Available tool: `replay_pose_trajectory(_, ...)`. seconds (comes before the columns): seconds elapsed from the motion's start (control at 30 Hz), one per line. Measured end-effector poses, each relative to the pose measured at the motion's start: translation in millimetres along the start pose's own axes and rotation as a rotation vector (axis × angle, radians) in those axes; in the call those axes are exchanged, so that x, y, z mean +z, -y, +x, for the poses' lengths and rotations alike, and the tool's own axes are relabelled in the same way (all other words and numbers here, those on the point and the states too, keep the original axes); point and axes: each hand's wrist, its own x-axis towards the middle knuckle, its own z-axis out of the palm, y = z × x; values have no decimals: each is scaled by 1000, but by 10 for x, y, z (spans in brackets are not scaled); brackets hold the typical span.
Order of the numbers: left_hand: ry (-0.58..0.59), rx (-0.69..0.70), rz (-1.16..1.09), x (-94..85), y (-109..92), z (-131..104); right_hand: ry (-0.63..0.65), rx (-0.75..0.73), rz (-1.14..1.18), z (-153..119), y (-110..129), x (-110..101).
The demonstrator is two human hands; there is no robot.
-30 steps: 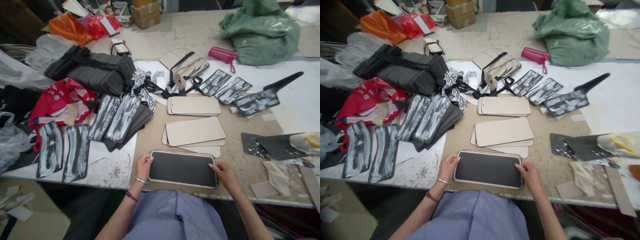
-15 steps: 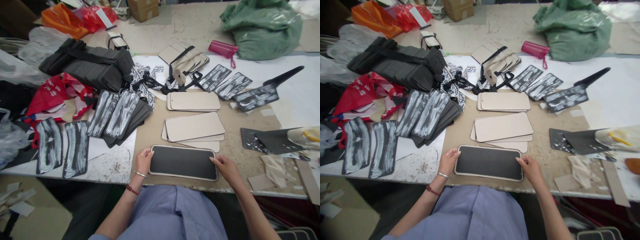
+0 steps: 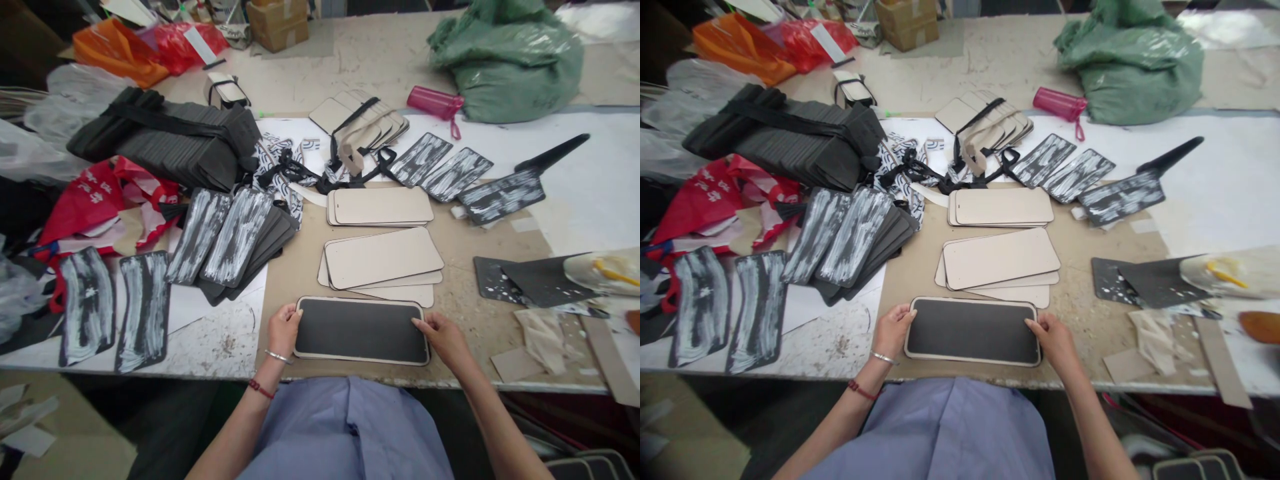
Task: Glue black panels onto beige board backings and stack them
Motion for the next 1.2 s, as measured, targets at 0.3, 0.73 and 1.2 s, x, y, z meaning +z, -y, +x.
replay_pose_trajectory(0.3,29,-62,-1,-32,31,37,-5,29,71,-32,65,-11)
replay_pose_trajectory(0.73,-14,20,70,4,11,30,51,25,45,54,5,-75)
replay_pose_trajectory(1.2,39,10,98,-154,68,-4,57,39,-70,68,6,-53)
